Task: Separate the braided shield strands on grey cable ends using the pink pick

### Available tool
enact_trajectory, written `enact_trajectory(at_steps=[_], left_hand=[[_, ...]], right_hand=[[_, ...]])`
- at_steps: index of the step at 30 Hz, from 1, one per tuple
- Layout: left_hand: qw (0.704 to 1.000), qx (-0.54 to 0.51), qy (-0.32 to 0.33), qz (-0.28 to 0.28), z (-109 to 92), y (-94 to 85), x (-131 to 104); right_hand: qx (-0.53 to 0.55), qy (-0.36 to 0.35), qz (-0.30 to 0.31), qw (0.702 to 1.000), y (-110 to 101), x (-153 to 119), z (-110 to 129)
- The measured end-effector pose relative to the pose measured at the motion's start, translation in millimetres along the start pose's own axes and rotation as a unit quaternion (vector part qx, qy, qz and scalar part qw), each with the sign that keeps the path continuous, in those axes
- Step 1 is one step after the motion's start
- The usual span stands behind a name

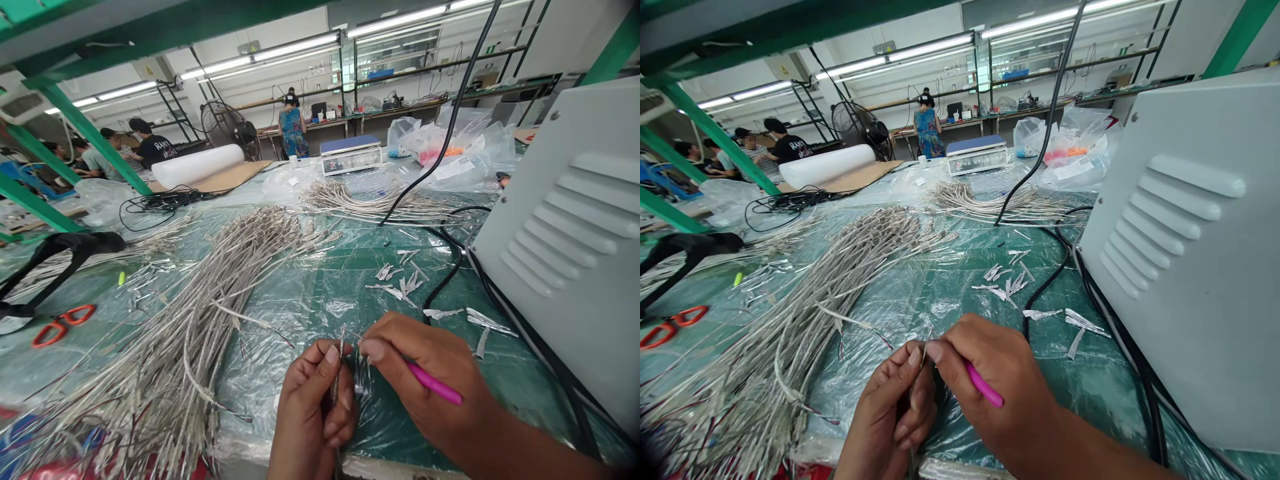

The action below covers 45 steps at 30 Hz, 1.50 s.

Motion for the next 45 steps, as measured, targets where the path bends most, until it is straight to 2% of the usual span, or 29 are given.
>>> enact_trajectory(at_steps=[3, 8, 10, 14, 23, 29, 39, 45], left_hand=[[1.000, 0.004, 0.012, -0.010, 1, -0.3, -1], [0.998, 0.043, 0.040, -0.035, 2, -0.8, -5], [0.998, 0.042, 0.034, -0.038, 3, -0.6, -5], [0.999, 0.034, 0.031, -0.018, 3, 0.8, -4], [0.999, 0.029, 0.019, 0.012, 6, 0.1, -3], [0.999, 0.031, 0.019, 0.019, 6, 0.5, -2], [0.999, 0.035, 0.023, 0.002, 4, 3.2, -4], [0.999, 0.026, 0.031, 0.005, 5, 2.5, -3]], right_hand=[[-0.020, -0.020, 0.001, 1.000, -1, 2, -2], [-0.034, 0.062, -0.080, 0.994, -19, 9, -18], [-0.009, 0.062, -0.062, 0.996, -19, 8, -15], [0.043, 0.016, 0.001, 0.999, -12, 2, -2], [0.051, -0.021, 0.024, 0.998, -8, 4, 3], [0.017, -0.004, 0.023, 1.000, -5, 3, 0], [0.020, 0.004, 0.034, 0.999, -5, 4, 2], [-0.031, 0.051, 0.024, 0.998, -2, 5, -6]])
Point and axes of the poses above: each hand's wrist, its own x-axis towards the middle knuckle, its own y-axis out of the palm, z = x × y, the point moved 5 cm from there along x, towards the middle knuckle, and after that the axes turned 4 degrees about y, right-handed, at the moved point
